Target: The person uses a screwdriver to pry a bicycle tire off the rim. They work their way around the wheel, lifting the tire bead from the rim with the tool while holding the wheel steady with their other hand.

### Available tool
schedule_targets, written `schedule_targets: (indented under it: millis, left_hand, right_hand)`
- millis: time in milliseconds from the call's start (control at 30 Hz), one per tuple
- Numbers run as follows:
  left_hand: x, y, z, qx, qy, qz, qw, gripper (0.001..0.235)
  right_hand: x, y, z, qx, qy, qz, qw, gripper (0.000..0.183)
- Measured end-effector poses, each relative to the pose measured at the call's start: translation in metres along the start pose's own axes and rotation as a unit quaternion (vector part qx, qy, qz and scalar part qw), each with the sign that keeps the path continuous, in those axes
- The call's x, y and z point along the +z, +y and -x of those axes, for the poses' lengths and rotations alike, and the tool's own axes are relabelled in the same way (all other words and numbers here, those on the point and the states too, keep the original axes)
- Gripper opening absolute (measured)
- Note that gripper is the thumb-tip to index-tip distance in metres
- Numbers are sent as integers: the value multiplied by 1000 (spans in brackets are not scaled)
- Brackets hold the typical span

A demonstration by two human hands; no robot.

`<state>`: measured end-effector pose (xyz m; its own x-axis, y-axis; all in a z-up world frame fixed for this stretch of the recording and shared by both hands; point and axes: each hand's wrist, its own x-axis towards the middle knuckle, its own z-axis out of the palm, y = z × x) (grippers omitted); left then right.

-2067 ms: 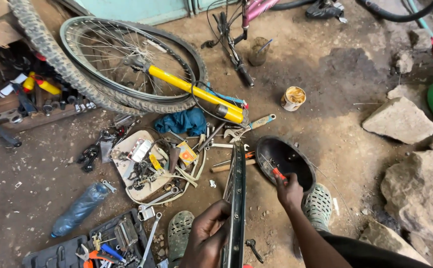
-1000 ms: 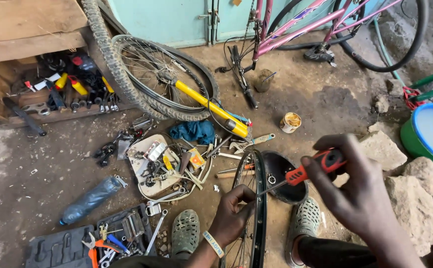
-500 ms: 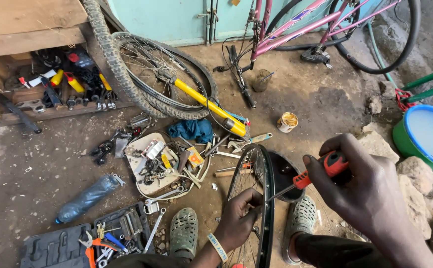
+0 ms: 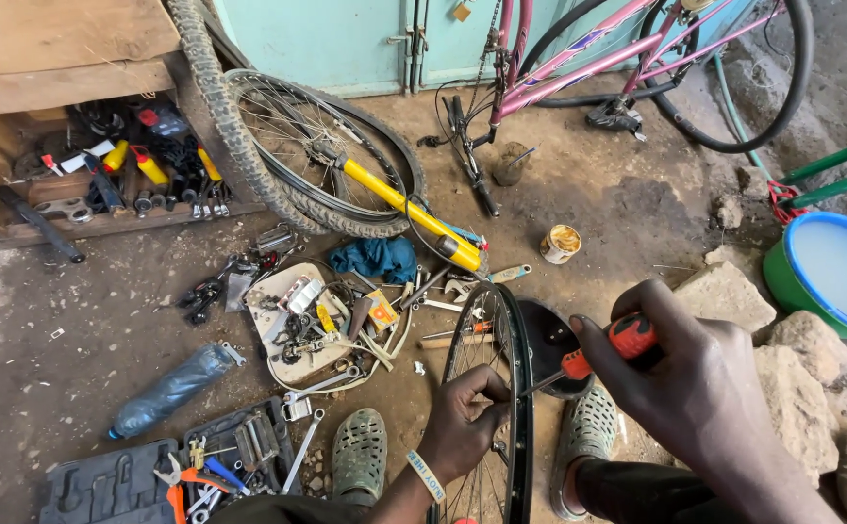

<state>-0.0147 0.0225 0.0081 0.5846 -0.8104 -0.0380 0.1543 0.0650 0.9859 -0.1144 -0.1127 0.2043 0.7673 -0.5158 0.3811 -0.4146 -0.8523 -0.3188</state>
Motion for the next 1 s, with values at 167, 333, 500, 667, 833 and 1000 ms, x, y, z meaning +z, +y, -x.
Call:
schedule_targets:
  millis: [167, 333, 500, 667, 833, 1000]
  left_hand:
    - [0, 0, 0, -5, 3, -7, 1000, 18]
    - [0, 2, -1, 2, 4, -15, 1000, 16]
    - [-1, 0, -1, 8, -8, -29, 999, 15]
    - [-1, 0, -1, 18, -11, -25, 999, 15]
    - [0, -1, -1, 12, -14, -14, 1000, 15]
    - [0, -3, -2, 15, -18, 7, 1000, 15]
  right_hand:
    - [0, 0, 4, -2, 3, 18, 1000, 32]
    - [-2, -1, 6, 6, 0, 37, 999, 30]
    - [-6, -4, 6, 2, 6, 28, 1000, 29]
    - [-5, -2, 7, -13, 1, 25, 1000, 29]
    - [-5, 2, 9, -22, -12, 58, 998, 27]
    - [-13, -4, 6, 14, -71, 26, 997, 28]
